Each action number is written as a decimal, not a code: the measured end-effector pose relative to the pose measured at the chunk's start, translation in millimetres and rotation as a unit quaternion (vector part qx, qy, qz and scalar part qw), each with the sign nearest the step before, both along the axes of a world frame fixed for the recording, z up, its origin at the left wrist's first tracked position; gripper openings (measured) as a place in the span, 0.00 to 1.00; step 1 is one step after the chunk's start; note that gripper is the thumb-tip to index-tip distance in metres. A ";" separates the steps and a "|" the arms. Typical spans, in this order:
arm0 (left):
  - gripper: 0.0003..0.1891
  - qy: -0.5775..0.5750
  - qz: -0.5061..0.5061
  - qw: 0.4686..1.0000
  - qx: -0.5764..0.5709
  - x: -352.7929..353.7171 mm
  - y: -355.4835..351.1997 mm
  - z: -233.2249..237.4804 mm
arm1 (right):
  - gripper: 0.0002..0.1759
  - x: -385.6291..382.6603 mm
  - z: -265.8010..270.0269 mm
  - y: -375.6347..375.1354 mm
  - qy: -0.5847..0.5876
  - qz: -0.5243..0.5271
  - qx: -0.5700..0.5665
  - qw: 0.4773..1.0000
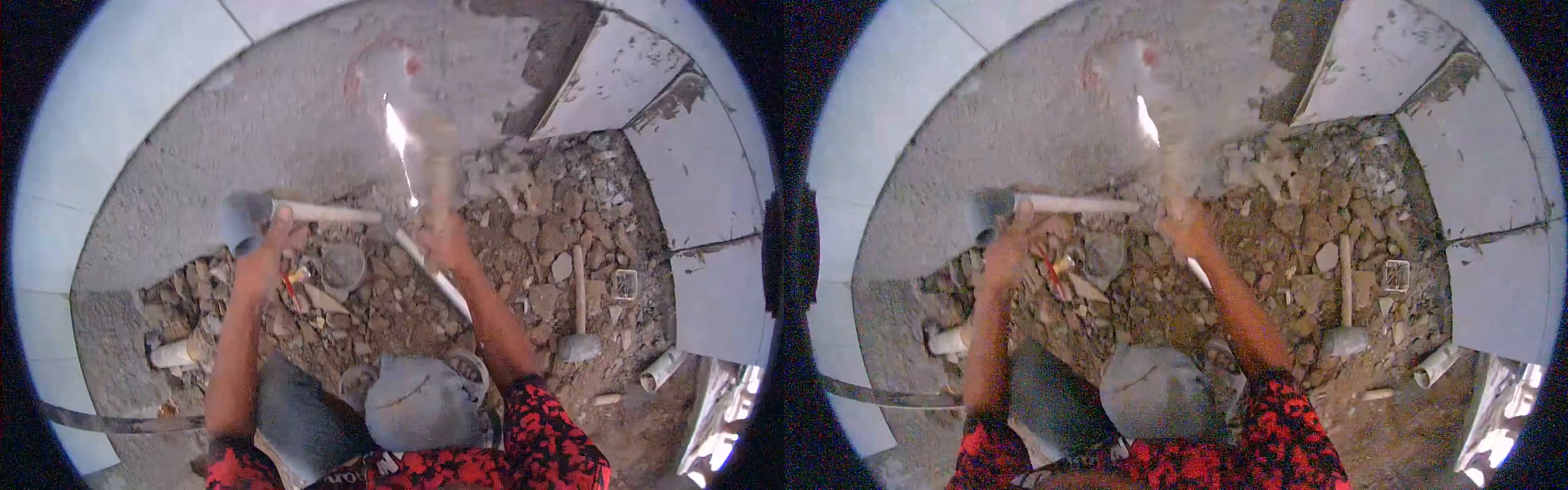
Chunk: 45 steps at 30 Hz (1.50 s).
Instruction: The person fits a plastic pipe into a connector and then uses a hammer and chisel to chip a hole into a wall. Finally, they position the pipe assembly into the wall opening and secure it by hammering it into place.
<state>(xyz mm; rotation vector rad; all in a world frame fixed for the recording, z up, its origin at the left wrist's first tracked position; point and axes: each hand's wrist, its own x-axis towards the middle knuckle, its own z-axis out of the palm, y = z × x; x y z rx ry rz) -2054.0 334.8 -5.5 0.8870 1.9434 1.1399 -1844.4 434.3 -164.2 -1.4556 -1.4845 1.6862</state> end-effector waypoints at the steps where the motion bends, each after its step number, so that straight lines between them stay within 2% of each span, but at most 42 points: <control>1: 0.27 -0.029 -0.001 0.999 -0.028 -3.0 2.1 -2.4 | 0.14 1.6 14.5 2.2 0.078 -0.020 0.166 0.983; 2: 0.29 -0.058 -0.003 0.997 -0.053 -7.0 4.4 -3.7 | 0.09 2.0 21.5 7.2 0.157 -0.040 0.328 0.931; 3: 0.31 -0.084 -0.022 0.994 0.068 -12.1 8.6 -20.3 | 0.08 -1.0 0.2 12.2 0.099 0.008 0.353 0.930; 4: 0.31 -0.082 -0.020 0.994 0.071 -17.9 7.3 -26.0 | 0.07 -4.2 -19.6 17.4 0.044 0.055 0.380 0.922; 6: 0.31 -0.084 -0.012 0.995 0.053 -7.4 10.8 -16.1 | 0.07 -22.2 -15.5 13.6 0.209 -0.108 0.261 0.936; 7: 0.31 -0.084 -0.015 0.995 0.060 -1.1 13.0 -8.7 | 0.07 -18.4 -10.9 19.6 0.209 -0.109 0.269 0.934; 8: 0.31 -0.070 0.011 0.997 0.006 5.6 12.6 -0.4 | 0.08 -13.3 -3.2 25.2 0.066 -0.012 0.093 0.993; 9: 0.30 -0.052 0.035 0.997 -0.051 7.9 11.4 6.8 | 0.10 -10.8 1.1 27.9 -0.077 0.082 -0.092 0.989; 10: 0.30 -0.048 0.033 0.997 -0.041 6.6 13.9 11.4 | 0.10 -8.4 0.3 30.4 -0.074 0.079 -0.082 0.991; 12: 0.30 -0.033 0.006 0.998 -0.061 1.0 10.2 4.9 | 0.12 0.8 -6.0 10.6 0.079 0.038 0.084 0.993; 13: 0.30 -0.033 0.001 0.996 -0.078 -2.3 4.8 -3.0 | 0.12 4.1 -9.3 8.0 0.072 0.048 0.073 0.994; 14: 0.31 -0.063 -0.010 0.998 -0.026 -12.3 8.7 -18.2 | 0.12 3.0 5.9 12.6 0.091 0.029 0.137 0.986; 15: 0.31 -0.091 -0.023 0.995 0.023 -16.8 7.2 -25.9 | 0.12 -4.1 -0.4 19.4 0.102 0.021 0.167 0.980; 16: 0.31 -0.091 -0.017 0.995 0.025 -18.6 7.5 -26.2 | 0.12 -11.3 -6.4 26.3 0.113 0.013 0.198 0.974; 17: 0.31 -0.047 -0.014 0.999 -0.008 -18.3 9.0 -24.0 | 0.14 -29.1 -43.4 39.7 0.050 -0.044 0.320 0.945; 19: 0.30 -0.004 -0.012 0.999 -0.035 -13.4 12.8 -18.1 | 0.16 -39.7 -81.1 49.4 -0.014 -0.102 0.442 0.891; 20: 0.31 -0.026 -0.006 0.999 -0.035 -8.9 13.4 -13.5 | 0.17 -36.6 -89.4 46.0 -0.076 -0.019 0.313 0.947; 21: 0.32 -0.047 -0.001 0.998 -0.035 -5.6 13.0 -10.3 | 0.18 -32.9 -86.1 39.5 -0.136 0.064 0.174 0.973; 22: 0.32 -0.046 -0.002 0.998 -0.030 -4.9 11.8 -8.0 | 0.18 -27.4 -82.9 31.7 -0.136 0.062 0.179 0.972; 23: 0.31 -0.047 -0.045 0.998 0.016 -5.6 10.4 -7.1 | 0.18 -20.8 -63.8 21.6 -0.150 0.063 0.081 0.983; 24: 0.31 -0.050 -0.082 0.993 0.062 -7.5 10.4 -8.7 | 0.18 -15.7 -47.1 14.1 -0.159 0.069 0.030 0.984; 25: 0.31 -0.055 -0.075 0.994 0.060 -12.0 7.2 -15.8 | 0.18 -10.6 -30.5 6.5 -0.170 0.075 -0.020 0.982; 27: 0.29 0.096 0.015 0.995 -0.019 -22.1 4.0 -31.4 | 0.16 -4.2 -7.2 -5.4 -0.111 0.003 0.163 0.980; 28: 0.29 0.087 0.021 0.995 -0.035 -18.5 -1.7 -32.2 | 0.16 -1.4 3.0 -12.4 -0.119 0.013 0.150 0.982; 30: 0.35 0.006 -0.012 0.998 -0.053 -9.7 10.7 -8.9 | 0.15 -11.3 23.2 9.4 -0.037 0.029 0.242 0.969; 31: 0.35 0.006 -0.013 0.999 -0.051 -13.2 14.0 -14.1 | 0.15 -22.5 0.3 23.3 -0.003 -0.005 0.435 0.900; 32: 0.35 0.003 -0.011 0.999 -0.039 -17.9 17.3 -25.7 | 0.15 -30.9 -26.3 31.8 -0.006 -0.005 0.439 0.898; 33: 0.35 0.001 -0.009 1.000 -0.028 -19.0 18.4 -31.0 | 0.16 -37.5 -52.0 37.3 -0.093 0.000 0.297 0.950; 34: 0.35 0.001 -0.011 1.000 -0.020 -14.8 19.1 -20.0 | 0.16 -44.3 -61.2 42.1 -0.173 0.002 0.149 0.974; 35: 0.36 0.003 -0.038 0.999 -0.035 -7.6 17.0 -2.2 | 0.19 -44.4 -33.0 29.9 -0.167 -0.046 0.055 0.983; 36: 0.36 0.007 -0.065 0.996 -0.053 -5.0 13.8 7.9 | 0.19 -37.2 -55.3 19.2 -0.164 -0.048 0.059 0.984; 38: 0.33 0.049 -0.044 0.997 -0.031 -21.4 10.2 -18.7 | 0.22 -24.3 -124.4 14.0 -0.081 -0.045 0.056 0.994; 39: 0.30 0.082 -0.022 0.996 -0.022 -25.3 6.1 -31.7 | 0.19 -17.4 -44.7 -3.3 -0.003 -0.009 0.054 0.999; 40: 0.30 0.078 -0.017 0.996 -0.024 -27.0 7.1 -32.5 | 0.19 -19.2 -29.6 -0.9 -0.005 -0.003 0.052 0.999; 41: 0.33 0.046 -0.008 0.998 -0.049 -27.8 8.4 -31.0 | 0.17 -20.7 -24.1 3.2 -0.038 -0.015 0.229 0.973; 42: 0.37 0.010 -0.002 0.996 -0.084 -25.0 4.3 -31.8 | 0.23 -17.5 7.7 3.4 -0.031 0.018 0.255 0.966; 43: 0.35 -0.033 -0.006 0.998 -0.044 -22.7 8.4 -30.9 | 0.29 -14.4 39.5 3.8 -0.022 0.050 0.281 0.958; 44: 0.35 -0.031 -0.007 0.999 -0.042 -19.4 13.5 -26.9 | 0.29 -19.5 38.1 13.5 -0.021 0.048 0.282 0.958; 45: 0.34 -0.050 -0.017 0.999 -0.012 -14.6 15.9 -22.9 | 0.23 -23.4 30.8 20.8 -0.043 0.022 0.321 0.946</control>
